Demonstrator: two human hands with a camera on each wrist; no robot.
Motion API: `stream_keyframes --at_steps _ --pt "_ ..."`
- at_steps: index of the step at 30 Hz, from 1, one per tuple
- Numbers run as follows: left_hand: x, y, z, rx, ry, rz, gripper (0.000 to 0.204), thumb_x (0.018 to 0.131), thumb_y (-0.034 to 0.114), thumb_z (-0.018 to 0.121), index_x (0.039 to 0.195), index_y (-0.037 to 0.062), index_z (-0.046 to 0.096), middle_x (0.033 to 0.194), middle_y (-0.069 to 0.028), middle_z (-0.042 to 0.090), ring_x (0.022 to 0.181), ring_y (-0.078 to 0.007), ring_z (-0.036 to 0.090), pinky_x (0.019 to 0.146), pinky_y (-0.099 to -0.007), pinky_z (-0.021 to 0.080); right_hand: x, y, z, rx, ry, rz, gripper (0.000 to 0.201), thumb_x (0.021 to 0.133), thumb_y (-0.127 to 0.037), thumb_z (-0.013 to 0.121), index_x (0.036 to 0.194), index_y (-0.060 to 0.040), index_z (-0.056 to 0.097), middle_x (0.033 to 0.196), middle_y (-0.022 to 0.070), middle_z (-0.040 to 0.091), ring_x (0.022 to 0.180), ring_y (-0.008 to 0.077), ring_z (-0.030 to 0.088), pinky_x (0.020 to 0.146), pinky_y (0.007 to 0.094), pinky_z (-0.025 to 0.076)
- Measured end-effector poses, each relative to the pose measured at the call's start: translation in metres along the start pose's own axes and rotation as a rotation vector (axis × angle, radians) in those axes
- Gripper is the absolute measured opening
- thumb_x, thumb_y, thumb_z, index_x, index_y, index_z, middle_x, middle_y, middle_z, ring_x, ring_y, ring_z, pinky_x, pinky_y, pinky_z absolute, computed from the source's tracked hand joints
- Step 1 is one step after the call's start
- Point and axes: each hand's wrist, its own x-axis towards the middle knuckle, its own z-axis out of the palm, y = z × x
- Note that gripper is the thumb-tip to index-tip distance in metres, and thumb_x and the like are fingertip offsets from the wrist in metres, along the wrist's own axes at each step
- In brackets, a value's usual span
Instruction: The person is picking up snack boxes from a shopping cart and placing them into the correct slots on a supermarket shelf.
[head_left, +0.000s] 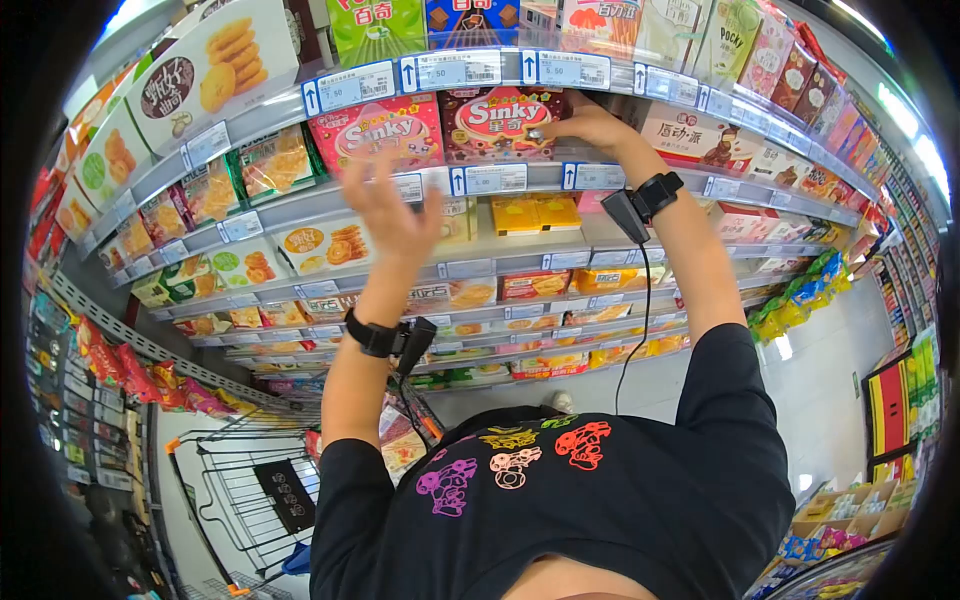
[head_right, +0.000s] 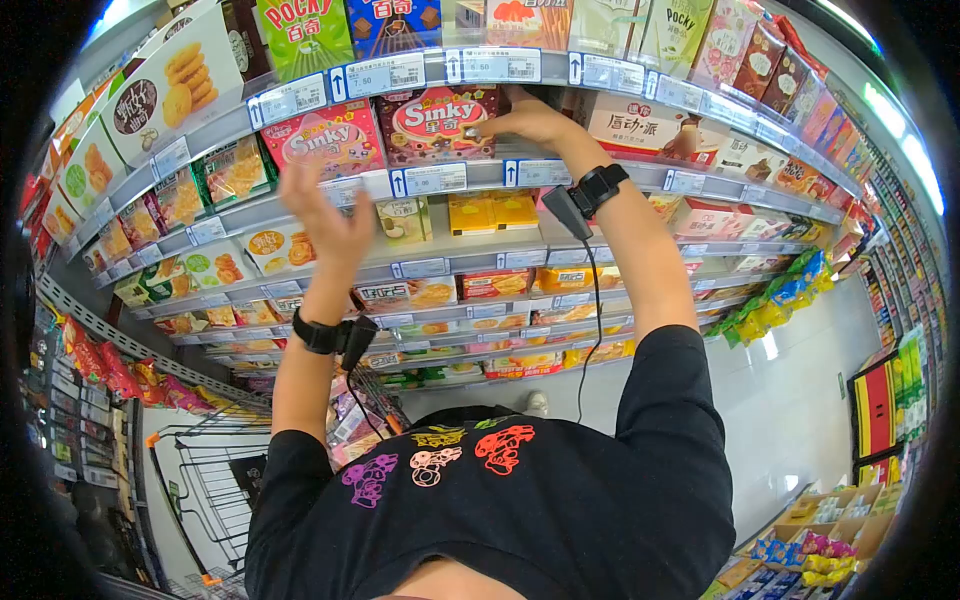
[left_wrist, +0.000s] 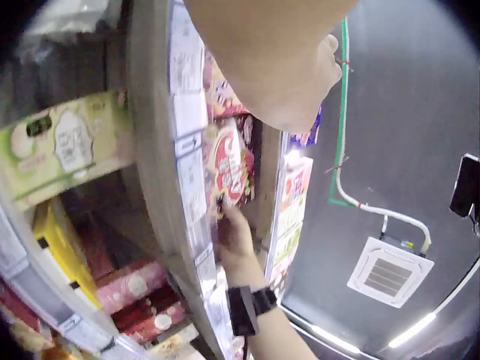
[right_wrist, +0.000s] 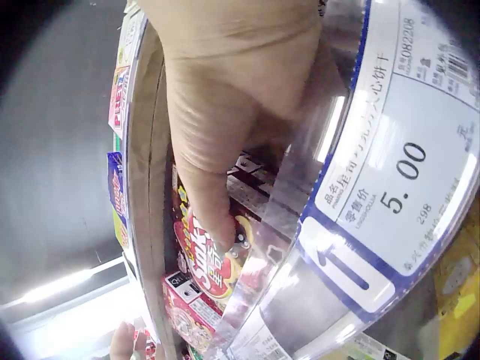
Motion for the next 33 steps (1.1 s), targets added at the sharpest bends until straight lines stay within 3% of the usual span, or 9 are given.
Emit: stream_keyframes --at_steps 4,7,12,15,18,21,22,28,33 --pt "0.025 -0.044 -0.024 0.094 0.145 -0.152 0.057 0.079 0.014 0.057 0.128 -0.0050 0.034 0.127 -0.0215 0.039 0.121 -0.0352 0.033 0.101 -0.0459 0.026 0.005 0.011 -0.001 0.130 0.009 -0.045 0.077 0.068 -0.014 0.071 0.132 0.0026 0.030 0.125 0.0131 0.046 0.113 0.0196 0.046 0.096 0.0295 0.036" --pt "0.023 -0.083 -0.019 -0.184 0.124 -0.414 0.047 0.086 0.011 0.050 0.128 -0.0053 0.034 0.132 -0.0211 0.037 0.120 -0.0304 0.038 0.102 -0.0395 0.026 0.006 0.016 0.000 0.194 0.000 -0.028 0.076 0.069 -0.013 0.070 0.132 0.0025 0.030 0.125 0.0129 0.046 0.112 0.0197 0.046 0.096 0.0294 0.036" --pt "0.033 -0.107 -0.018 -0.379 0.055 -0.525 0.044 0.091 0.019 0.034 0.128 -0.0059 0.036 0.127 -0.0190 0.044 0.120 -0.0246 0.040 0.102 -0.0328 0.028 0.001 0.012 0.002 0.139 0.014 -0.012 0.088 0.067 -0.024 0.073 0.134 0.0058 0.024 0.131 0.0178 0.040 0.120 0.0232 0.040 0.103 0.0310 0.028" --pt "0.029 -0.131 -0.005 -0.584 0.095 -0.651 0.038 0.089 0.011 0.036 0.123 -0.0060 0.042 0.126 -0.0198 0.044 0.119 -0.0254 0.040 0.101 -0.0327 0.028 0.006 0.020 0.001 0.128 0.010 -0.036 0.089 0.067 -0.025 0.072 0.135 0.0049 0.023 0.133 0.0179 0.038 0.122 0.0235 0.038 0.103 0.0308 0.027" --pt "0.030 -0.134 -0.005 -0.570 0.036 -0.713 0.043 0.090 0.020 0.040 0.125 -0.0050 0.040 0.125 -0.0162 0.046 0.114 -0.0221 0.044 0.098 -0.0307 0.030 0.000 0.012 0.001 0.115 -0.004 -0.037 0.089 0.068 -0.026 0.072 0.136 0.0034 0.023 0.134 0.0175 0.037 0.123 0.0237 0.038 0.103 0.0304 0.027" --pt "0.048 -0.085 -0.014 -0.464 -0.063 -0.698 0.045 0.088 0.023 0.046 0.123 -0.0050 0.043 0.120 -0.0153 0.049 0.111 -0.0195 0.045 0.096 -0.0289 0.032 0.000 0.015 0.001 0.117 -0.011 -0.075 0.089 0.068 -0.026 0.071 0.137 0.0021 0.023 0.135 0.0174 0.037 0.123 0.0237 0.037 0.104 0.0305 0.026" --pt "0.040 -0.110 -0.001 -0.607 -0.009 -0.651 0.032 0.085 0.015 0.054 0.111 -0.0051 0.049 0.108 -0.0137 0.056 0.097 -0.0176 0.052 0.087 -0.0285 0.039 0.002 0.018 0.000 0.109 -0.012 -0.083 0.089 0.068 -0.027 0.072 0.137 0.0021 0.023 0.135 0.0176 0.036 0.123 0.0238 0.037 0.104 0.0305 0.027" --pt "0.036 -0.105 0.001 -0.459 -0.113 -0.694 0.041 0.080 0.016 0.063 0.111 -0.0034 0.047 0.105 -0.0128 0.056 0.096 -0.0161 0.053 0.085 -0.0285 0.041 0.005 0.026 -0.003 0.140 -0.036 -0.114 0.095 0.065 -0.030 0.074 0.138 0.0023 0.022 0.137 0.0181 0.034 0.125 0.0248 0.035 0.103 0.0303 0.028" --pt "0.036 -0.097 0.008 -0.554 -0.085 -0.645 0.048 0.077 0.016 0.066 0.115 -0.0027 0.043 0.106 -0.0119 0.056 0.095 -0.0171 0.054 0.085 -0.0296 0.042 0.003 0.025 -0.005 0.142 -0.053 -0.135 0.096 0.065 -0.029 0.075 0.138 0.0028 0.021 0.137 0.0178 0.034 0.124 0.0244 0.036 0.103 0.0301 0.028"
